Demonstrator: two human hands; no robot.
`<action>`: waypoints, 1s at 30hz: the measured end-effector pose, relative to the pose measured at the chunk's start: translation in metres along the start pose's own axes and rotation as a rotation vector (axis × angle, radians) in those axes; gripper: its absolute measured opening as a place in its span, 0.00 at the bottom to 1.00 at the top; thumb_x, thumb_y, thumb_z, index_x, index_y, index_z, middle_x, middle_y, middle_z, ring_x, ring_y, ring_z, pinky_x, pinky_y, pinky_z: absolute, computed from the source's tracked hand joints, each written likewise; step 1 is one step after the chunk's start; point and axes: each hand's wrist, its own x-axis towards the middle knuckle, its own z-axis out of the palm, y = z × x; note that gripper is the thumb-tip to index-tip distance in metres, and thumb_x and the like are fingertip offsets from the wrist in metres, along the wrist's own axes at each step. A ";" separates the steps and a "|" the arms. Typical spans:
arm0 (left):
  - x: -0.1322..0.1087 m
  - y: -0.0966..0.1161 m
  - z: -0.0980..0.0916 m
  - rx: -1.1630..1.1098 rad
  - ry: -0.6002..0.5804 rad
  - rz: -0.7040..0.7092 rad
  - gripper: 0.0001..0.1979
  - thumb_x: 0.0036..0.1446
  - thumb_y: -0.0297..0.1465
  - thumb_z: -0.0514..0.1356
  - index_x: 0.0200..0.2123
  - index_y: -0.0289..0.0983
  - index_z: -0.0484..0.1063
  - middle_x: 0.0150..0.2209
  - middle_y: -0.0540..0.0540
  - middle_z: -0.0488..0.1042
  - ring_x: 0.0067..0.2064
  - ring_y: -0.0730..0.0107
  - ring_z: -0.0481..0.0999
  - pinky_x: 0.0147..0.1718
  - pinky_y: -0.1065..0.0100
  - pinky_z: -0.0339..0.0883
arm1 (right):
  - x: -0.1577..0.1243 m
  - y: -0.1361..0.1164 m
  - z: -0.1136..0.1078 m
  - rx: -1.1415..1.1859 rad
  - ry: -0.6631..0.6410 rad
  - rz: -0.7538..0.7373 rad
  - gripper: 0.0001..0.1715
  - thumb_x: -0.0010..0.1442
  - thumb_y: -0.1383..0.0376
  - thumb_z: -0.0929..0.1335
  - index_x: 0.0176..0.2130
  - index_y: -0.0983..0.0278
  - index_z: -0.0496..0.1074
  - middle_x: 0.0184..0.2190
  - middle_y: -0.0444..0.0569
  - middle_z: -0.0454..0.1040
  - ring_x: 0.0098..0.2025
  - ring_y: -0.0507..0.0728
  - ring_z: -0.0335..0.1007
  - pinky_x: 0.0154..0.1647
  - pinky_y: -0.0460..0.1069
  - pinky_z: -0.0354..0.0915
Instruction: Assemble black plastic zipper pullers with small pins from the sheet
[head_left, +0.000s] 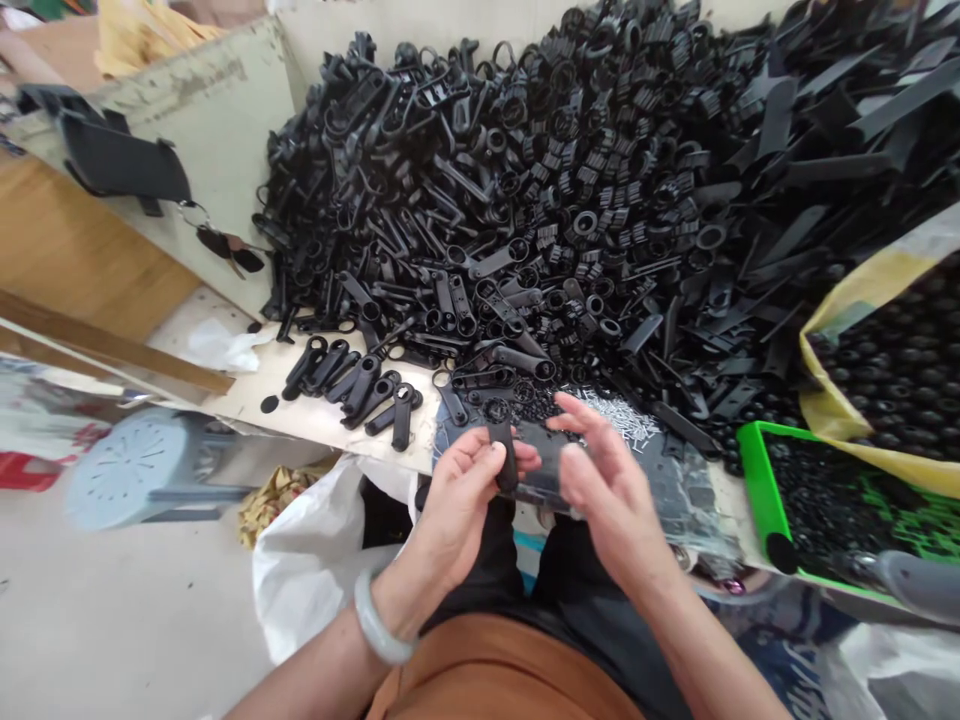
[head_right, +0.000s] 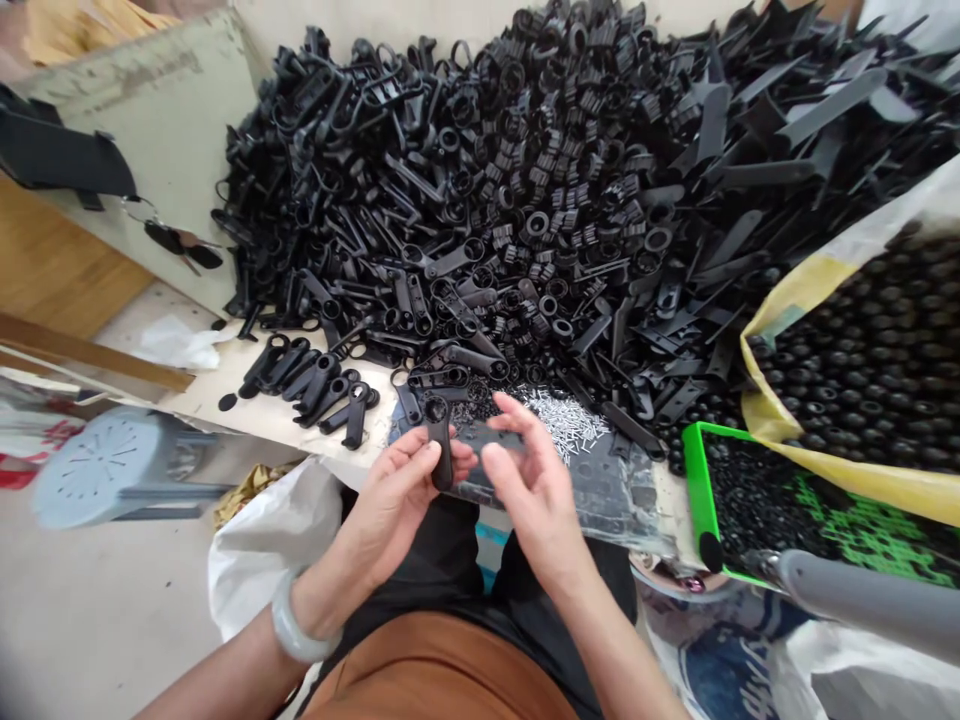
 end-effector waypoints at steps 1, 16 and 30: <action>0.000 0.004 0.001 -0.038 0.021 -0.008 0.12 0.61 0.37 0.67 0.44 0.36 0.76 0.37 0.45 0.83 0.41 0.67 0.79 0.48 0.66 0.70 | -0.001 -0.002 -0.003 -0.030 0.037 -0.014 0.26 0.61 0.51 0.74 0.55 0.58 0.74 0.44 0.47 0.75 0.21 0.44 0.55 0.20 0.43 0.58; -0.019 0.010 -0.035 0.042 0.014 0.021 0.22 0.56 0.36 0.70 0.54 0.41 0.75 0.54 0.40 0.80 0.56 0.55 0.76 0.49 0.62 0.71 | -0.013 0.019 0.002 -0.343 -0.137 0.005 0.18 0.60 0.50 0.75 0.39 0.61 0.74 0.21 0.40 0.67 0.22 0.50 0.60 0.23 0.45 0.58; -0.022 0.036 -0.073 0.348 0.378 0.367 0.22 0.61 0.39 0.67 0.56 0.42 0.68 0.44 0.46 0.78 0.44 0.67 0.78 0.42 0.69 0.72 | 0.009 0.011 0.066 -0.634 -0.263 -0.373 0.12 0.64 0.54 0.73 0.36 0.59 0.72 0.21 0.39 0.72 0.18 0.50 0.64 0.21 0.45 0.61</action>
